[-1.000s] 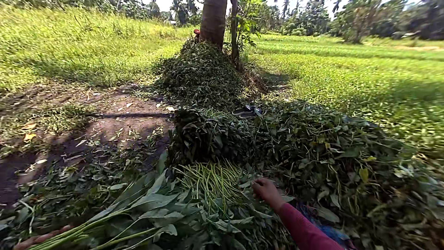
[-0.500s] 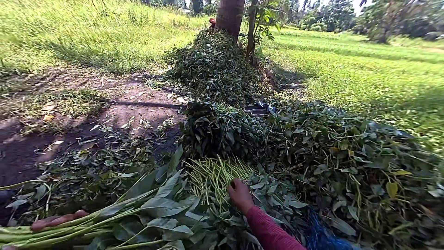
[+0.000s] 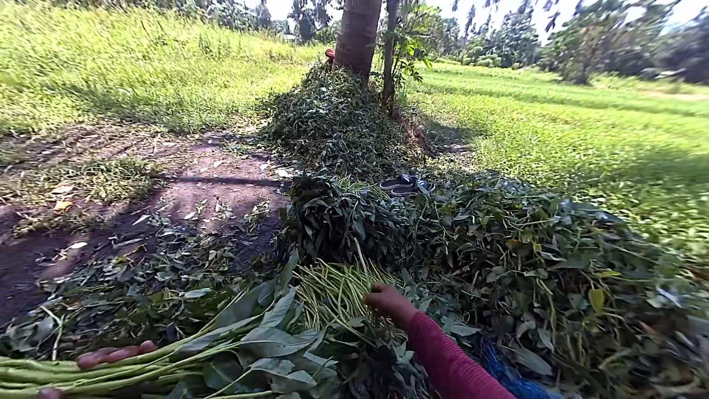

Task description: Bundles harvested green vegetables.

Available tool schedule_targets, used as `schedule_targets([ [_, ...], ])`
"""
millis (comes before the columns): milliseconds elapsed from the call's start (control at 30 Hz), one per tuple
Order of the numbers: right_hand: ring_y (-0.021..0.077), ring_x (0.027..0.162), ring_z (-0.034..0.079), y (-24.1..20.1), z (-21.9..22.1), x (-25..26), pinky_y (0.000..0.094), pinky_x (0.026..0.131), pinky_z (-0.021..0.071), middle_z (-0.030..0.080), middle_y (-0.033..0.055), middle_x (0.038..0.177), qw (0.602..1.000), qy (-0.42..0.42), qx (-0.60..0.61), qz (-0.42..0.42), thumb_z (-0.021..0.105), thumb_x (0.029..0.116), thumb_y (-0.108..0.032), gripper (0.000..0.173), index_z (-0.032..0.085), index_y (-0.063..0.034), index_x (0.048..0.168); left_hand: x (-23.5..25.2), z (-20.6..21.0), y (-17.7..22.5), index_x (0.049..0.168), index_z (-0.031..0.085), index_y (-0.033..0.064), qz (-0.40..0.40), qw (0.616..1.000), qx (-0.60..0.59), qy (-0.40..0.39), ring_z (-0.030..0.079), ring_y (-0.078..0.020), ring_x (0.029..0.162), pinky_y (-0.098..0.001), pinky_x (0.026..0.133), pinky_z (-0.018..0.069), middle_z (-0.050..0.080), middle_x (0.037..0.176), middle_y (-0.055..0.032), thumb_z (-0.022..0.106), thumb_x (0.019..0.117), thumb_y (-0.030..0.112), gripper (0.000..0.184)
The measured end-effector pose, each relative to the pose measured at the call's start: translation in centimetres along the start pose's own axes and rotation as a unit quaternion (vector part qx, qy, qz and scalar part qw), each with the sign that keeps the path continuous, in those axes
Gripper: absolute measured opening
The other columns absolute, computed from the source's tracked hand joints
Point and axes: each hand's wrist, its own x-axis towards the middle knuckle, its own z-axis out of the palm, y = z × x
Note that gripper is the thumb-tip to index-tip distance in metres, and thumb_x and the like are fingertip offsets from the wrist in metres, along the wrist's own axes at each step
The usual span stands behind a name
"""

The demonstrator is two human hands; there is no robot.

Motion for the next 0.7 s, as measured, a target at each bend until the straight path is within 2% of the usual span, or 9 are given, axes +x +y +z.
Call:
schedule_targets([
  [100,0.0143,0.084,0.068,-2.2,-3.4,-3.0,0.0318,0.074,0.0558,0.071,0.0064,0.097,0.994,-0.055,0.09,-0.043,0.065,0.0994,-0.017,0.027,0.059,-0.0039,0.122,0.3,-0.8,-1.3,0.102,0.077,0.013,-0.004,0.998,-0.024,-0.054,0.074,-0.02,0.099,-0.0385,0.101,0.0562,0.077,0.099,-0.0067,0.073,0.0912,0.037,0.026],
  [167,0.0139,0.083,0.069,-2.9,-5.2,-4.0,0.0309,0.077,0.0566,0.072,0.0059,0.094,0.99,-0.075,0.097,-0.073,0.064,0.1014,-0.019,0.028,0.064,-0.0032,0.124,0.5,-1.4,-2.3,0.108,0.075,0.0115,-0.026,0.995,-0.061,-0.08,0.073,-0.0213,0.101,-0.0413,0.103,0.0548,0.076,0.103,-0.0074,0.071,0.0923,0.034,0.028],
  [267,0.0133,0.078,0.068,-2.6,-6.6,-4.2,0.0309,0.076,0.058,0.071,0.0047,0.089,0.997,-0.03,0.04,-0.056,0.068,0.0989,-0.018,0.024,0.066,-0.0019,0.116,-0.2,0.9,-2.7,0.108,0.073,0.0119,-0.07,0.993,-0.067,-0.063,0.074,-0.0231,0.1,-0.0428,0.1,0.0569,0.076,0.102,-0.0072,0.077,0.0883,0.031,0.028],
  [400,0.0134,0.069,0.065,-3.7,-7.2,-5.4,0.0315,0.071,0.0584,0.064,0.0026,0.08,0.991,-0.01,0.123,-0.052,0.063,0.1025,-0.02,0.024,0.062,-0.0022,0.118,-1.3,3.8,-3.6,0.109,0.073,0.0152,-0.118,0.991,-0.037,-0.05,0.075,-0.0224,0.097,-0.0426,0.095,0.0594,0.077,0.1,-0.0057,0.08,0.0855,0.031,0.029],
  [467,0.012,0.065,0.062,-4.2,-7.0,-5.8,0.0298,0.068,0.0584,0.061,0.0022,0.081,0.992,0.003,0.116,-0.04,0.062,0.103,-0.019,0.023,0.058,-0.003,0.119,-1.8,4.6,-4.0,0.109,0.069,0.0158,-0.134,0.99,-0.023,-0.034,0.075,-0.0217,0.095,-0.0415,0.091,0.0615,0.077,0.098,-0.0043,0.082,0.0832,0.031,0.033],
  [533,0.0106,0.063,0.06,-4.5,-6.5,-6.0,0.0277,0.063,0.0565,0.062,0.0033,0.088,0.994,0.006,0.095,-0.044,0.061,0.1012,-0.011,0.021,0.058,-0.0031,0.121,-2.0,4.7,-4.2,0.111,0.069,0.0151,-0.14,0.989,-0.033,-0.033,0.075,-0.0225,0.094,-0.0427,0.091,0.0613,0.077,0.099,-0.0053,0.083,0.0822,0.029,0.035],
  [600,0.013,0.064,0.063,-3.9,-5.8,-5.4,0.0306,0.063,0.0573,0.065,0.0063,0.091,0.997,0.001,0.064,-0.053,0.056,0.0987,-0.007,0.026,0.058,-0.0018,0.124,-2.0,4.3,-4.2,0.11,0.066,0.0159,-0.141,0.989,-0.032,-0.033,0.075,-0.0221,0.094,-0.0428,0.091,0.0615,0.077,0.099,-0.0047,0.083,0.082,0.029,0.035],
  [633,0.0162,0.068,0.066,-3.3,-5.5,-4.7,0.0339,0.066,0.0593,0.066,0.0087,0.092,0.999,0.0,0.017,-0.048,0.055,0.0993,-0.009,0.028,0.058,-0.0012,0.126,-2.0,4.0,-4.0,0.111,0.068,0.0155,-0.139,0.989,-0.038,-0.036,0.075,-0.0228,0.095,-0.0433,0.092,0.0611,0.077,0.101,-0.0055,0.083,0.0827,0.028,0.034],
  [700,0.0277,0.091,0.069,-1.3,-4.4,-2.9,0.0466,0.081,0.057,0.067,0.0187,0.11,0.98,0.027,-0.199,0.007,0.056,0.0991,-0.02,0.035,0.06,0.0016,0.126,-1.9,3.2,-3.5,0.109,0.07,0.0161,-0.134,0.989,-0.04,-0.036,0.075,-0.0221,0.096,-0.0424,0.092,0.0608,0.077,0.101,-0.0054,0.081,0.0836,0.028,0.03],
])
